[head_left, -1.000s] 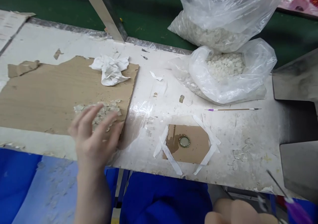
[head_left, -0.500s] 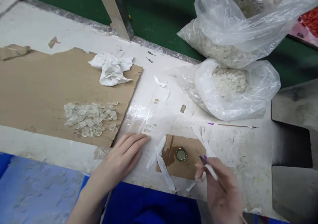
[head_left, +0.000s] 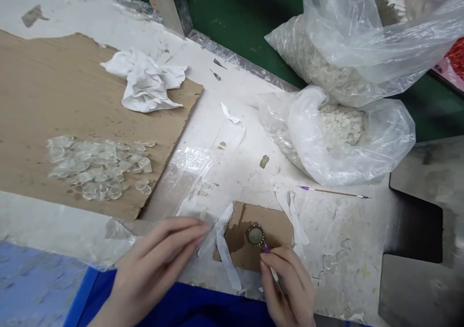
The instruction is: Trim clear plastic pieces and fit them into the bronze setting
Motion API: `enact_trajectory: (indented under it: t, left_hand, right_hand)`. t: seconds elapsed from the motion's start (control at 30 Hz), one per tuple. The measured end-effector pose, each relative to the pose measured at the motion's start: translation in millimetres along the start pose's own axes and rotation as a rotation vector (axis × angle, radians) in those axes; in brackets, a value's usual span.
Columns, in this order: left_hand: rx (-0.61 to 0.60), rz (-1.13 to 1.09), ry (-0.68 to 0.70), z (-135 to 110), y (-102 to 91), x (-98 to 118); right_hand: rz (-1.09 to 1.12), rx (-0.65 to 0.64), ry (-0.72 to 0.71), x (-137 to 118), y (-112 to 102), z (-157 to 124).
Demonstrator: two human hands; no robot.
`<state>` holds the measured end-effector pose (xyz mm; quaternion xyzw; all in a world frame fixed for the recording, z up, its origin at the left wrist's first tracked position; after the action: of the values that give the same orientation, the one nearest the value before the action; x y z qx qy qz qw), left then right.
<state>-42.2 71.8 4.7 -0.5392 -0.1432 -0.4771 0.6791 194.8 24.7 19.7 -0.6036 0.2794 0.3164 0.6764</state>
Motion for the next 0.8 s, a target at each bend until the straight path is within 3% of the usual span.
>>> enact_trajectory:
  t: [0.1,0.27,0.47,0.7,0.8]
  left_hand:
    - [-0.020,-0.190,-0.062,6,4.3,16]
    - [0.125,-0.432,-0.185,23,19.1,32]
    - [0.239,-0.732,-0.449,13,31.5,44]
    - [0.149,-0.663,-0.315,22,26.7,43]
    - [0.139,-0.628,-0.295,24,27.5,44]
  right_hand:
    - [-0.058,-0.042,-0.091,1,-1,0]
    - [-0.092,-0.064,-0.080,3,-4,0]
    - [-0.079,-0.024,-0.098,-1,-2,4]
    - [-0.071,0.005,-0.094,1,1,6]
    - [0.056,0.054,-0.061,-1,0,4]
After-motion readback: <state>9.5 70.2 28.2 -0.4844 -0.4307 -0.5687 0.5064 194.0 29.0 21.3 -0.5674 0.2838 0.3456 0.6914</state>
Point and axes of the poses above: each hand's wrist, its own z-axis towards the middle knuckle, its own y-axis out of the palm, x = y × z, the point moved 1 cm from there along z, towards the middle knuckle, and after that the axes turned 8 degrees about y, right-handed, at the moved point
